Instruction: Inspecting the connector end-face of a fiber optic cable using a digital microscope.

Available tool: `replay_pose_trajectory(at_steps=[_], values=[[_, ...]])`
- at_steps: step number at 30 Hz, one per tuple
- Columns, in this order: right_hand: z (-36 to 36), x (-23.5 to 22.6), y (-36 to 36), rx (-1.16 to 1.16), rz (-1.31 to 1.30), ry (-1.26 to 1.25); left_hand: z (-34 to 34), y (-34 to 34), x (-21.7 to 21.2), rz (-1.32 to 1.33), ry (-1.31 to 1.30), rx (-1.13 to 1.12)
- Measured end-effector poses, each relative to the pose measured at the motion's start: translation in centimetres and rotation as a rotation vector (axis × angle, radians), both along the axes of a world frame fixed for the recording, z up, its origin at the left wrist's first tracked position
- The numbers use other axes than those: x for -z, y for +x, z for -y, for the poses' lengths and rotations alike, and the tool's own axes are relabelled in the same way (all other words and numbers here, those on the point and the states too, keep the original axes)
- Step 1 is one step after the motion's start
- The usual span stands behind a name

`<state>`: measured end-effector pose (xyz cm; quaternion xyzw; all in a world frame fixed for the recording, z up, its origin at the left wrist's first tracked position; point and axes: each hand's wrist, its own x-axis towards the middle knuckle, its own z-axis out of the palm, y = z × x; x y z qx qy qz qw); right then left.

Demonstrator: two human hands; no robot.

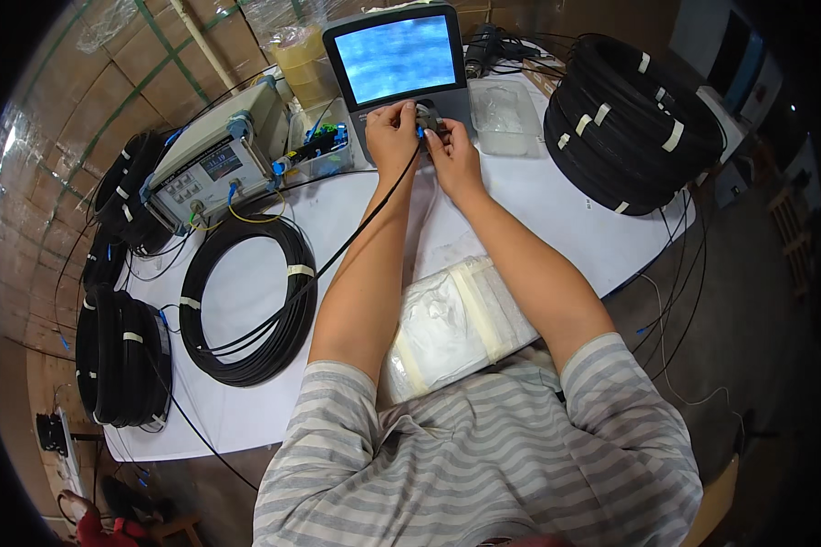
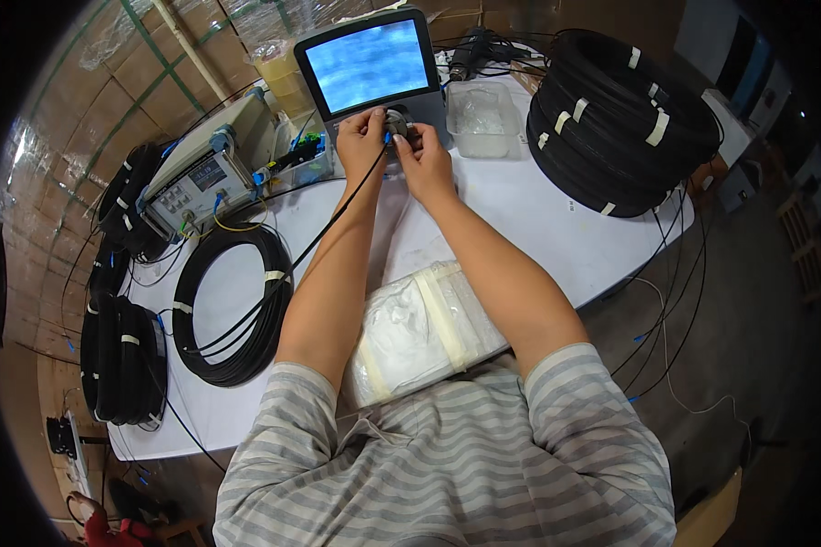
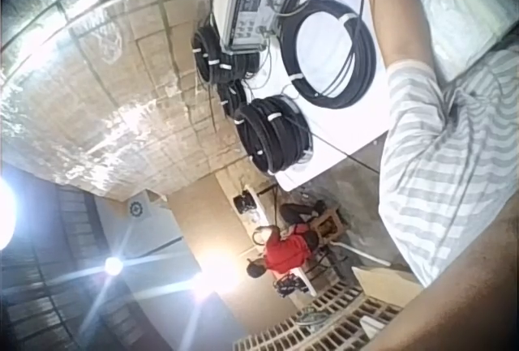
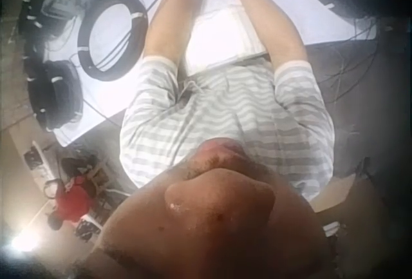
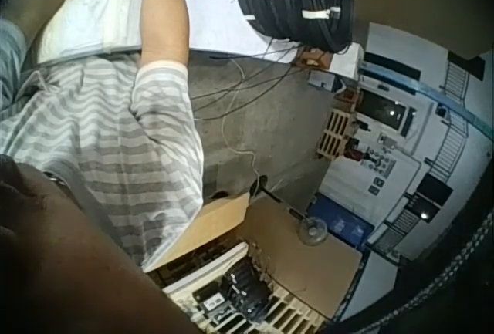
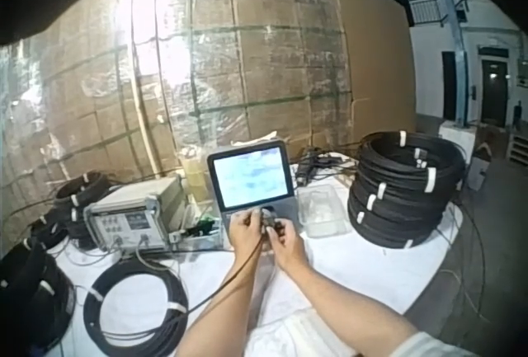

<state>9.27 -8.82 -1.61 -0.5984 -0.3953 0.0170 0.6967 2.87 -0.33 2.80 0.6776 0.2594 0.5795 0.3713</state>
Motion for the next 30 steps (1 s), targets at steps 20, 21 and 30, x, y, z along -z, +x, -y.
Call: replay_pose_trajectory(at_steps=[20, 21, 30], values=[[-0.29, 0.36, 0.19, -0.016, -0.018, 0.015, 0.45, 0.06, -0.29, 0.053, -0.042, -0.014], [-0.28, 0.31, 0.13, -0.008, -0.011, 0.013, 0.39, 0.09, -0.28, 0.041, -0.011, -0.033], [-0.19, 0.14, 0.06, -0.026, -0.028, 0.013, -0.05, 0.01, -0.09, 0.006, 0.011, -0.01]])
